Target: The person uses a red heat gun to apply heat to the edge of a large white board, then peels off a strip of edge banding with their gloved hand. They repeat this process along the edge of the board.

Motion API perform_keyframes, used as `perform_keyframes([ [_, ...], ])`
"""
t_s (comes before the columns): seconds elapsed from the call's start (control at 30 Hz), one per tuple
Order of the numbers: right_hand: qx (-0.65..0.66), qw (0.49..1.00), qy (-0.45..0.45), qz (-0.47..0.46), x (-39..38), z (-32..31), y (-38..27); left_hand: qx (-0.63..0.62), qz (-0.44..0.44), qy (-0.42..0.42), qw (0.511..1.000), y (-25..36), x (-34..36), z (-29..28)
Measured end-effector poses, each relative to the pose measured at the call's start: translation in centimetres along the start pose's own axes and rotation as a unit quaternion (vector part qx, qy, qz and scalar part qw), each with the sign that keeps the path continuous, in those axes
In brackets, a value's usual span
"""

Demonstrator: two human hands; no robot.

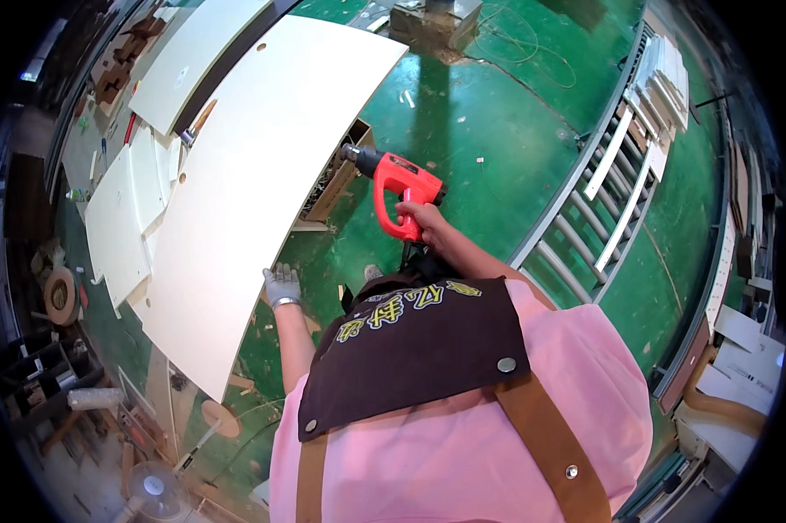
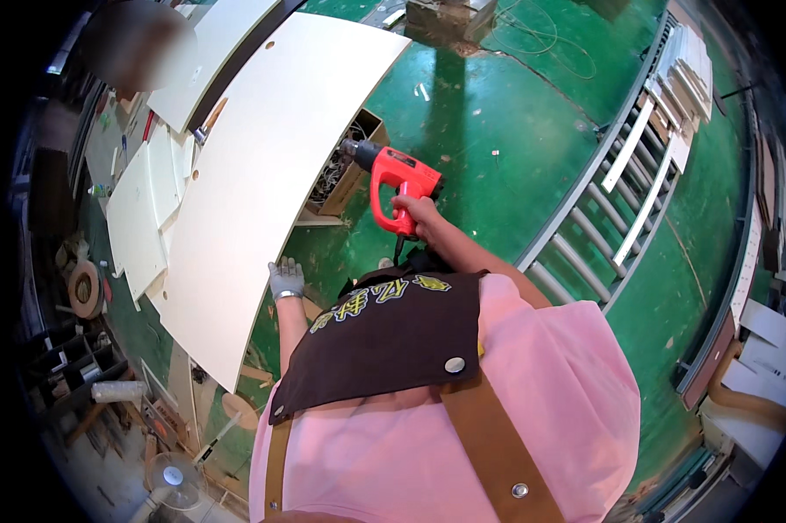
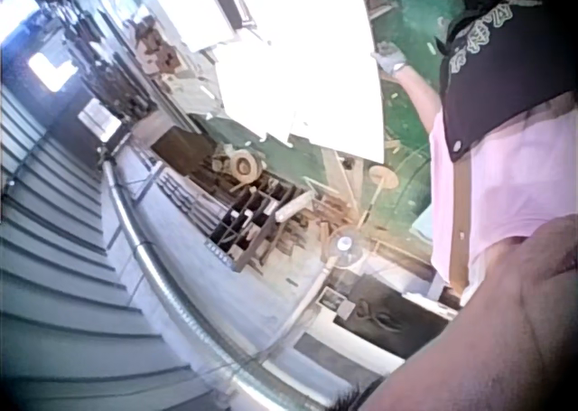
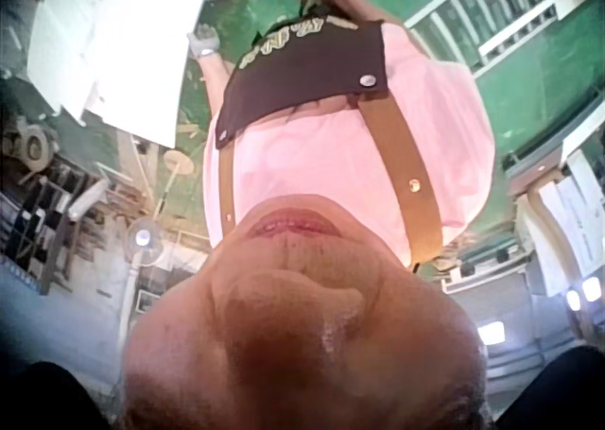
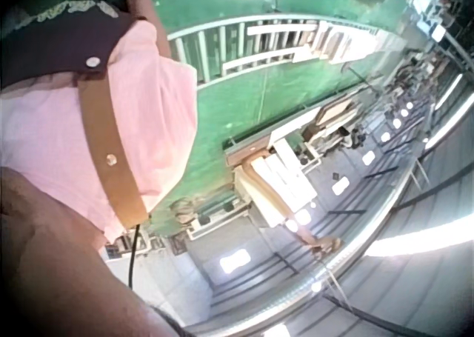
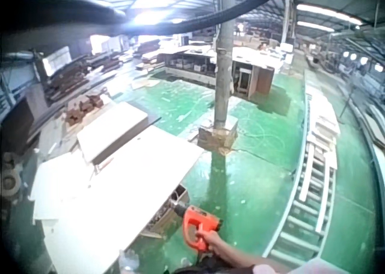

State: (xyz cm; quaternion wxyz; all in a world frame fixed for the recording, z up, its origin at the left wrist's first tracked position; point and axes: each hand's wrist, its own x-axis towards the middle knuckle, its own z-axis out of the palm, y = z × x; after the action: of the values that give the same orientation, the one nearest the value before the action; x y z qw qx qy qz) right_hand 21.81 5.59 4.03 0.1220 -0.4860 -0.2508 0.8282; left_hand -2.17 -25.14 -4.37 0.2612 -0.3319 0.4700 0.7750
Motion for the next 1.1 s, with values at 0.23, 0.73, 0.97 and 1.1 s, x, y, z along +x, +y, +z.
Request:
perform_keyframes([
  [0.23,0.01,1.0,0.008,0.003,-0.7,0.6,-0.6,0.026,0.0,0.004,1.0,0.1,0.0,-0.1],
  [0.73,0.013,1.0,0.006,0.005,-0.1,0.7,-0.4,0.039,0.025,0.021,0.999,-0.3,-0.3,-0.1],
  [0.97,0.009,1.0,0.008,0.0,0.1,0.8,-0.5,0.045,0.024,0.01,0.999,-0.1,-0.6,0.0],
  [1.1,0.021,1.0,0.004,0.004,0.3,0.5,-0.4,0.053,0.03,0.006,0.998,-0.2,-1.3,0.5],
])
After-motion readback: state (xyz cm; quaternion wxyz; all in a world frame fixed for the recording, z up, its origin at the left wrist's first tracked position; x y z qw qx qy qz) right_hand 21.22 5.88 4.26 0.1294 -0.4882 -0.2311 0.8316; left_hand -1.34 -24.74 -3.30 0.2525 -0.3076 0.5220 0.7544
